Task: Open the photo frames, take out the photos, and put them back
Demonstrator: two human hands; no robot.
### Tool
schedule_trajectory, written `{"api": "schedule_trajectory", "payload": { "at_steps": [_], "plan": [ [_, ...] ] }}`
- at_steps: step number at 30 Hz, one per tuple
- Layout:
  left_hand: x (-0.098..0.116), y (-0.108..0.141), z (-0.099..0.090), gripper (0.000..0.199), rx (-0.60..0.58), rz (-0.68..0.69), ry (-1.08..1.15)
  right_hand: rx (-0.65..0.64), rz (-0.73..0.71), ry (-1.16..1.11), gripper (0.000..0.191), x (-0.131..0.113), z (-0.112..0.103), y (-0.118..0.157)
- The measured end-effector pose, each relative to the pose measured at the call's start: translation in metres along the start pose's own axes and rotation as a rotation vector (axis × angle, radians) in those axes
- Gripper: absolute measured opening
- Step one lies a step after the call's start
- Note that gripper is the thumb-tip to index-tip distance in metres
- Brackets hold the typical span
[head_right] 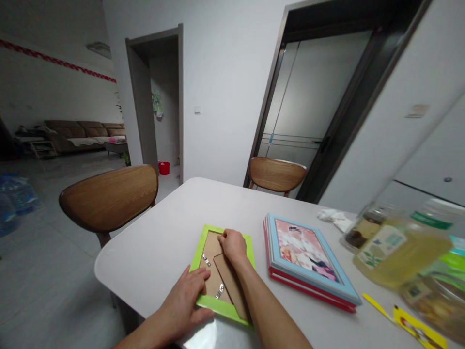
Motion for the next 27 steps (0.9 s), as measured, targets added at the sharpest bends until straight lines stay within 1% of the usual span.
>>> {"api": "schedule_trajectory", "payload": {
  "at_steps": [4, 6, 8, 10, 12, 16, 19, 23, 27],
  "plan": [
    [0.003, -0.001, -0.003, 0.053, -0.027, 0.003, -0.024, 0.010, 0.128, 0.014, 0.015, 0.003, 0.003, -0.017],
    [0.004, -0.001, -0.004, 0.059, -0.038, -0.002, -0.026, 0.024, 0.146, 0.010, 0.017, 0.002, 0.002, -0.020],
    [0.004, -0.001, -0.005, 0.056, -0.028, -0.007, -0.009, 0.036, 0.126, -0.005, 0.023, 0.001, -0.001, -0.017],
    [0.003, 0.000, -0.005, 0.045, -0.011, -0.001, 0.015, 0.032, 0.063, -0.034, 0.029, -0.001, -0.007, -0.008],
    [0.002, 0.000, -0.004, 0.038, 0.007, 0.012, 0.036, 0.011, -0.030, -0.067, 0.034, -0.005, -0.012, 0.008],
    [0.002, 0.001, -0.003, 0.033, 0.015, 0.021, 0.052, -0.051, -0.232, -0.082, 0.030, -0.018, -0.016, 0.049],
    [0.003, -0.001, -0.005, 0.032, 0.025, 0.012, 0.047, -0.058, -0.325, -0.050, 0.027, -0.028, -0.013, 0.069],
    [0.005, -0.003, -0.006, 0.036, 0.016, 0.005, 0.041, -0.082, -0.414, -0.003, 0.023, -0.035, -0.011, 0.073],
    [0.004, -0.004, -0.004, 0.032, -0.002, -0.004, 0.049, -0.116, -0.507, 0.020, 0.018, -0.039, -0.012, 0.072]
  ]
}}
Point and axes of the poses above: each hand's wrist, its own y-axis away from the middle knuckle, its own z-axis out of the palm, x = y × z, the point moved 1 cm from there along -y, towards the middle knuckle, and after that the axes turned 3 degrees about -z, right-handed, at the moved point
